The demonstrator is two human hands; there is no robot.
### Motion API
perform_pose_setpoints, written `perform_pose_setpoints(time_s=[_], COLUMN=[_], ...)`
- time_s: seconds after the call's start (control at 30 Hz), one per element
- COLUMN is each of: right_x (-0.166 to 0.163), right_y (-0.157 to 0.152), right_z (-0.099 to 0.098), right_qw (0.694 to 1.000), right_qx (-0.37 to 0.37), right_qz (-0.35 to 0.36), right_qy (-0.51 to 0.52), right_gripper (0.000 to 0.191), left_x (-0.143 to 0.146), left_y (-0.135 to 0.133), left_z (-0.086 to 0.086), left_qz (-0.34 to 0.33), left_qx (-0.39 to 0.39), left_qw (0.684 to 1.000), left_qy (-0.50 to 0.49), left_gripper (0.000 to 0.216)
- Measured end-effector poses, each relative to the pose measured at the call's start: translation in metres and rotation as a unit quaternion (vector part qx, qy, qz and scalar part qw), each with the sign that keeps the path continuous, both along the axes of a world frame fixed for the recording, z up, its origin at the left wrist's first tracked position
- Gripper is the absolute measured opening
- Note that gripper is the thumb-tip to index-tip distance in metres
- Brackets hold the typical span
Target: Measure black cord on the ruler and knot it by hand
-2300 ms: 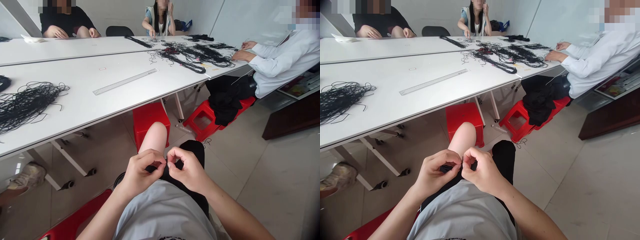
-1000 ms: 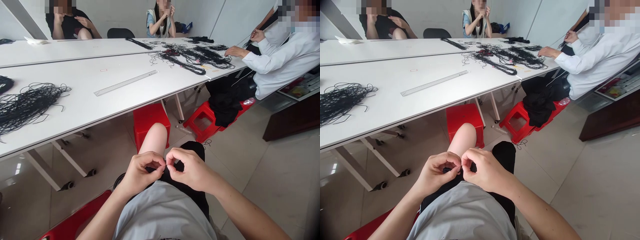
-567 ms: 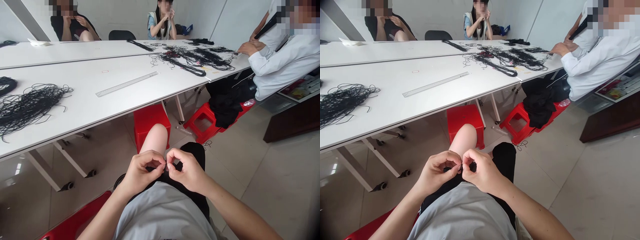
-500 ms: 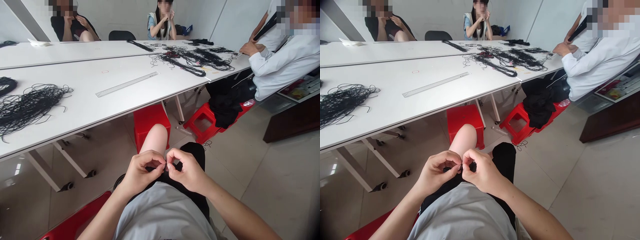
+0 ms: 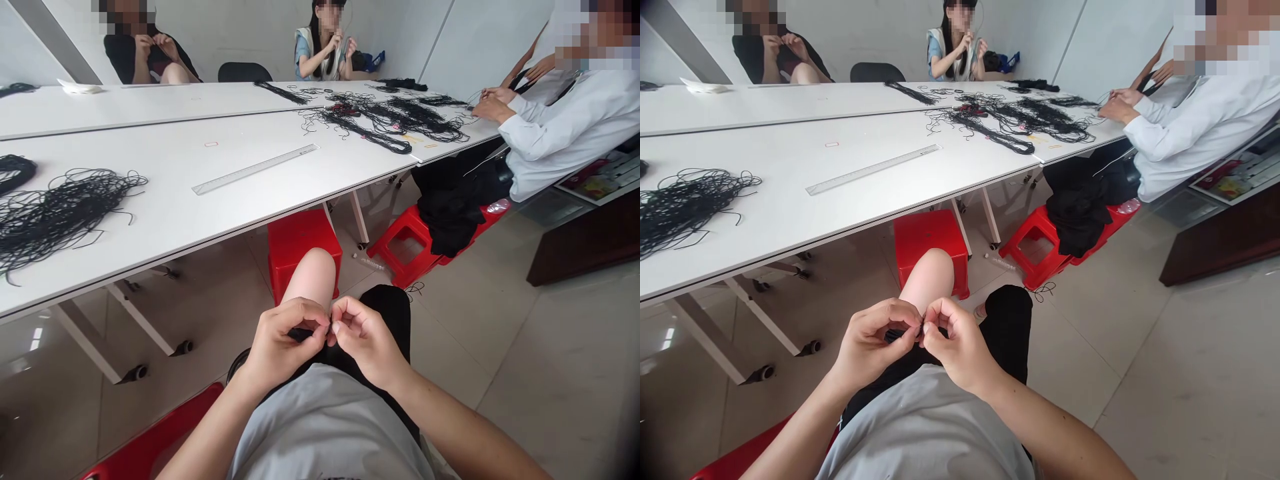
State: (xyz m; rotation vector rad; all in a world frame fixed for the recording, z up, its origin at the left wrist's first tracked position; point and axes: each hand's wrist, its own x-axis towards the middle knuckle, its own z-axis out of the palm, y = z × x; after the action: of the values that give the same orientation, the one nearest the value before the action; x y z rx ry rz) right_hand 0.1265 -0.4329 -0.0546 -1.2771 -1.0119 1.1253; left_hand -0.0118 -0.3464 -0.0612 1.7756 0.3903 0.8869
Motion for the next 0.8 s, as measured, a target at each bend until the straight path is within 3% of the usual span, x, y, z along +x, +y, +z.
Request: perform_pose_setpoints(time_s=[0.1, 0.2, 0.33, 0.47, 0.57, 0.8], right_x=[0.001, 0.007, 0.013, 0.011, 0.009, 0.013], right_y=[0.000, -0.001, -0.001, 0.000, 0.001, 0.002], right_z=[0.001, 0.007, 0.018, 0.024, 0.024, 0.027], right_qw=[0.999, 0.994, 0.946, 0.893, 0.882, 0.908], right_qx=[0.004, 0.061, 0.170, 0.226, 0.219, 0.146], right_qz=[0.010, -0.009, -0.050, -0.060, -0.060, -0.017], right_qy=[0.032, -0.085, -0.272, -0.385, -0.413, -0.392], right_gripper=[0.009, 0.003, 0.010, 0.014, 0.016, 0.017], left_x=[0.000, 0.000, 0.001, 0.002, 0.002, 0.001], left_y=[0.001, 0.001, 0.002, 0.002, 0.001, 0.000], left_z=[0.001, 0.001, 0.001, 0.001, 0.002, 0.002], left_qz=[-0.008, -0.040, -0.071, -0.077, -0.076, -0.072], left_qx=[-0.033, -0.127, -0.233, -0.261, -0.266, -0.257], left_qw=[0.999, 0.990, 0.968, 0.960, 0.959, 0.962], left_qy=[-0.012, -0.034, -0.057, -0.062, -0.060, -0.052], left_gripper=[0.013, 0.010, 0.006, 0.005, 0.005, 0.005])
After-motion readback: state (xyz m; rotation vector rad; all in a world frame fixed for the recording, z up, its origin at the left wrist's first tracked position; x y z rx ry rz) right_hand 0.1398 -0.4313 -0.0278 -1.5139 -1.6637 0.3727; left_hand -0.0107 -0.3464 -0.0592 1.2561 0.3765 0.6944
